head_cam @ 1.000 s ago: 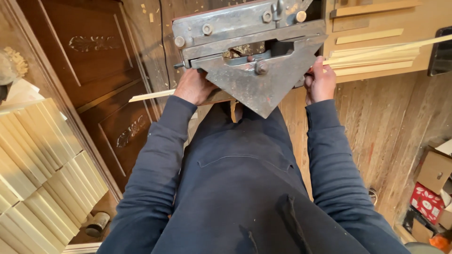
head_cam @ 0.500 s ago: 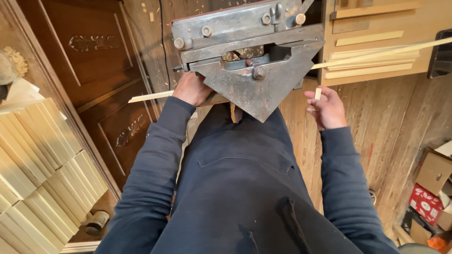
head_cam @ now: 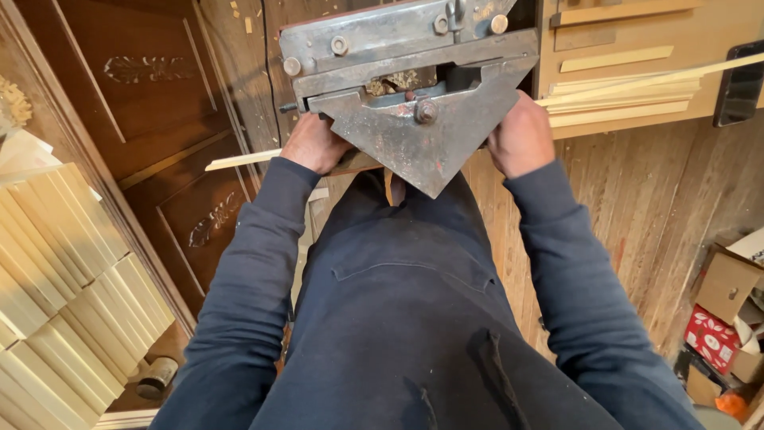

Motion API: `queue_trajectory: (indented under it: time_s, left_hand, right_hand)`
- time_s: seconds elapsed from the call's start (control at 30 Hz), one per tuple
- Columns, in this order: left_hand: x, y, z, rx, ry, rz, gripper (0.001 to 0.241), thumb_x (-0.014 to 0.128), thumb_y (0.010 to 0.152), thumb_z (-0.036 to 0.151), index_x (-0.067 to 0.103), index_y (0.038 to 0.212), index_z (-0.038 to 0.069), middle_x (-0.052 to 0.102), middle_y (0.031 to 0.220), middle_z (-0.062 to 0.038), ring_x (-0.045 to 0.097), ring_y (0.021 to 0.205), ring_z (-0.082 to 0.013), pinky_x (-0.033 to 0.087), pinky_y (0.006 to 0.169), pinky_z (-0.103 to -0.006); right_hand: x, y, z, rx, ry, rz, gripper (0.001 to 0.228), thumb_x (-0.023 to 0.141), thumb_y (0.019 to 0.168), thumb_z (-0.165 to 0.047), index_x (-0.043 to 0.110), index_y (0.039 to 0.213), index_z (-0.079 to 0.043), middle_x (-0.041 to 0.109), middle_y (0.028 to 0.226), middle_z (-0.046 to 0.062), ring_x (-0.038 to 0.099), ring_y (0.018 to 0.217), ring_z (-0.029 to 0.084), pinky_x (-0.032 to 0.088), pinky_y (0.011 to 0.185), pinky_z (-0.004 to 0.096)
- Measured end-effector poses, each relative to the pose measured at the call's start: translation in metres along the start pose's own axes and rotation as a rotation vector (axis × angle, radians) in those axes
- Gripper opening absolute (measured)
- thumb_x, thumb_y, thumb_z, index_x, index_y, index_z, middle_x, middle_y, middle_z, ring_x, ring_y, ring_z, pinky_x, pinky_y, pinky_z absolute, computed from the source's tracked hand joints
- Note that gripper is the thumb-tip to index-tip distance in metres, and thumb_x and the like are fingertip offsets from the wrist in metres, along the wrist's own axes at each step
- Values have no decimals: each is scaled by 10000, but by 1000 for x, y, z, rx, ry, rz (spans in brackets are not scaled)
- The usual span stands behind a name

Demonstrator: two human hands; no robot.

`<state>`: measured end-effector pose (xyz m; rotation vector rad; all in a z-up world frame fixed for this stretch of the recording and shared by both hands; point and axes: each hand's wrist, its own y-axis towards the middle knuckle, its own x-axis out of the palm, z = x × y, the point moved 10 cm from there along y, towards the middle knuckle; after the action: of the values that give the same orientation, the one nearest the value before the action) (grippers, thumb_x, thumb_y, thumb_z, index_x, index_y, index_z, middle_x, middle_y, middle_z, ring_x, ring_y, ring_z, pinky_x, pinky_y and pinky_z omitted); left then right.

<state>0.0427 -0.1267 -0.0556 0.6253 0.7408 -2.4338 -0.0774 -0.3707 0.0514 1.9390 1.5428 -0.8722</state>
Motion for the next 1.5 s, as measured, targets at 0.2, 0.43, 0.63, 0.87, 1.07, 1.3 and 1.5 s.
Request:
queue_trajectory:
  time_s: [0.2,0.43,0.63,0.87,1.07,1.3,1.5]
  left_hand:
    - [-2,-3,8,77,32,15,444,824,837,258,696,1195,29,711,1170,-221,622,1095,-456,513,929,-490]
    - [-1,-1,11,31,20,-15,453,814,846,260,691,1219,36,707,1181,-212,624,1093,-445,514,925,-480]
    - [-2,-1,10,49,21,10,456,824,829,248,689,1195,12,709,1150,-227,637,1056,-459,522,895,-484]
    - [-7,-1,12,-1,-17,-7,419,807,855,248,693,1192,26,727,1100,-222,660,1017,-453,535,856,-494]
    - [-4,-3,9,-8,-14,-16,396,792,892,250,684,1191,13,726,1106,-224,656,1030,-460,534,869,-497]
    - [-6,-5,15,49,-43,12,403,800,892,245,689,1205,15,717,1156,-221,644,1049,-459,529,886,-487]
    - [-3,-4,12,7,-42,-38,429,808,870,246,684,1215,22,717,1166,-208,645,1073,-444,531,906,-475]
  right_hand:
    - [58,-3,45,16,-66,-110,168,710,896,-74,685,1054,-24,692,1062,218,627,1029,454,516,835,478]
    - [63,-4,45,25,-103,-226,224,687,909,-139,686,1082,3,683,1123,247,601,1076,468,490,901,505]
    - [71,-6,46,-91,-129,-261,274,683,886,-130,686,1122,8,676,1165,250,585,1106,477,481,943,507]
    - [71,3,40,-47,-89,-311,234,644,919,-73,687,1140,-10,680,1157,232,598,1116,461,484,961,502]
    - [72,-1,35,-126,-89,-296,223,659,927,-85,677,1134,-5,677,1165,221,594,1138,452,477,991,508]
    - [76,-9,39,-157,-121,-280,311,675,905,-105,670,1200,-7,656,1230,230,562,1182,473,436,1037,532]
    - [81,-10,47,-143,-182,-296,275,656,915,-85,682,1183,-29,666,1241,205,566,1205,452,439,1055,528]
